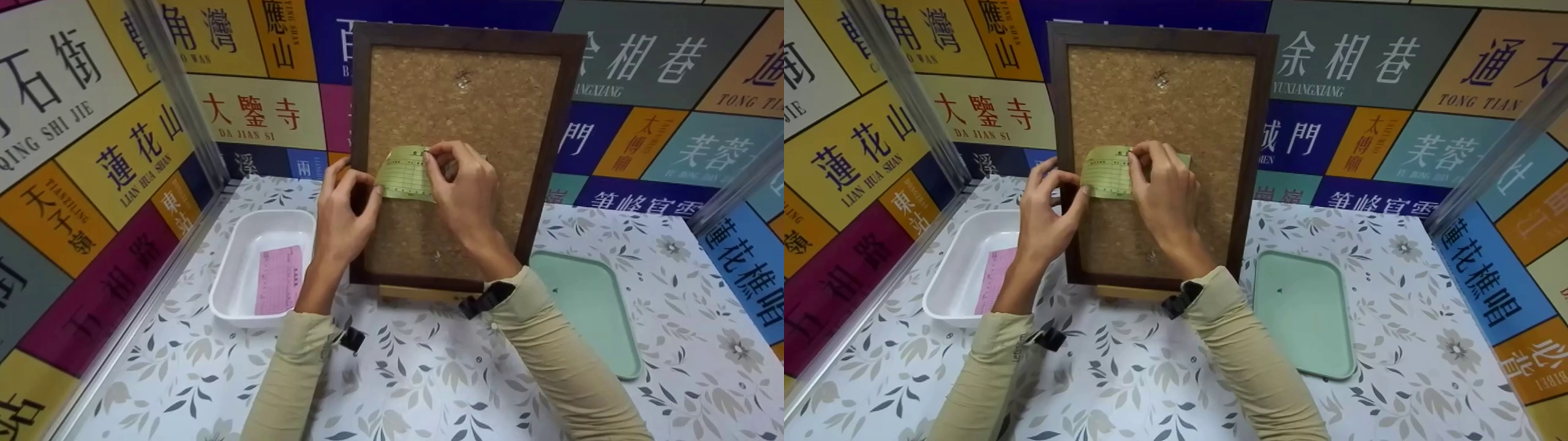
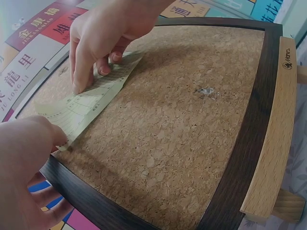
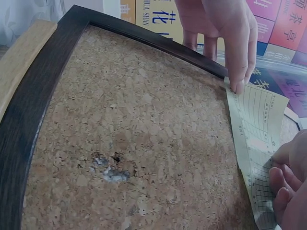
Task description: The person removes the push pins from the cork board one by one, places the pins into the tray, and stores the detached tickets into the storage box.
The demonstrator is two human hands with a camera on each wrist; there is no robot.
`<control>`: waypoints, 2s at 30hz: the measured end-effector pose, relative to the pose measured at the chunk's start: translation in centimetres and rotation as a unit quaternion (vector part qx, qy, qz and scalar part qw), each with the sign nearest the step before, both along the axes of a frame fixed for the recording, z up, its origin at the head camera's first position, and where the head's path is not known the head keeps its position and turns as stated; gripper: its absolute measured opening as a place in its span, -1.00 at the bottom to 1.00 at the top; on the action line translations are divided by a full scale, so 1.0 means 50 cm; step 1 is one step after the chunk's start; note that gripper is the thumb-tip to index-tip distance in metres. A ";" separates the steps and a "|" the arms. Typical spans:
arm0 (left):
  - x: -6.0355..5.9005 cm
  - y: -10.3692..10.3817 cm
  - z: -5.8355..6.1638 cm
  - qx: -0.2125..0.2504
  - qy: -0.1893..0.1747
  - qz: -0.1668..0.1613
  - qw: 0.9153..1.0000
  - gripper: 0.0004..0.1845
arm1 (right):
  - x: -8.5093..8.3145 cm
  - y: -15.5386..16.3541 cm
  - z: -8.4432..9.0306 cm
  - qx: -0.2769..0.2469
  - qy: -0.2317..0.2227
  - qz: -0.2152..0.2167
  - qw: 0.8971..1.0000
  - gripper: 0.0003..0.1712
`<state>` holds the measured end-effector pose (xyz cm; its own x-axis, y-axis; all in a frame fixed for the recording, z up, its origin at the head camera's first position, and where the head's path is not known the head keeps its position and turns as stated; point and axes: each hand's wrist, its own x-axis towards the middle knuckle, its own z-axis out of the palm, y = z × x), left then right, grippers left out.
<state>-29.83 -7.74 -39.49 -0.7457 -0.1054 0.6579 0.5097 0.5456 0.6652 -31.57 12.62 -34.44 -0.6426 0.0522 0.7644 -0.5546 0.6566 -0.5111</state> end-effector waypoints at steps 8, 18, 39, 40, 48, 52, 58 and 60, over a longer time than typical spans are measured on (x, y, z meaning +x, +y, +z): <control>0.002 0.001 -0.001 0.001 -0.005 0.003 1.000 -0.82 | 0.002 0.005 -0.001 0.006 -0.020 0.016 1.000 -0.82; 0.003 -0.001 -0.001 0.002 0.004 0.000 1.000 -0.84 | 0.004 0.014 -0.003 0.006 -0.031 0.054 0.998 -0.82; 0.011 -0.009 0.003 0.022 -0.001 -0.004 1.000 -0.85 | 0.013 0.042 -0.013 -0.039 -0.053 0.171 0.983 -0.82; 0.011 -0.009 0.004 0.027 -0.001 -0.007 1.000 -0.86 | 0.015 0.044 -0.013 -0.045 -0.055 0.177 0.982 -0.82; 0.018 -0.018 0.014 0.041 -0.002 -0.010 0.999 -0.89 | 0.027 0.061 -0.019 -0.067 -0.076 0.206 0.973 -0.86; 0.020 -0.024 0.018 0.042 -0.003 -0.008 0.999 -0.88 | 0.031 0.071 -0.027 -0.074 -0.082 0.220 0.969 -0.86; 0.022 -0.027 0.021 0.039 -0.001 -0.002 0.999 -0.89 | 0.042 0.093 -0.041 -0.071 -0.085 0.224 0.968 -0.80; 0.023 -0.026 0.021 0.039 -0.002 -0.001 0.999 -0.89 | 0.045 0.100 -0.045 -0.073 -0.087 0.223 0.968 -0.80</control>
<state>-28.69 -9.07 -38.44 -0.7485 -0.1545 0.6449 0.5083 0.4908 0.7076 -29.32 17.63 -36.66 -0.7450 -0.1596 0.6476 -0.6628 0.2855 -0.6922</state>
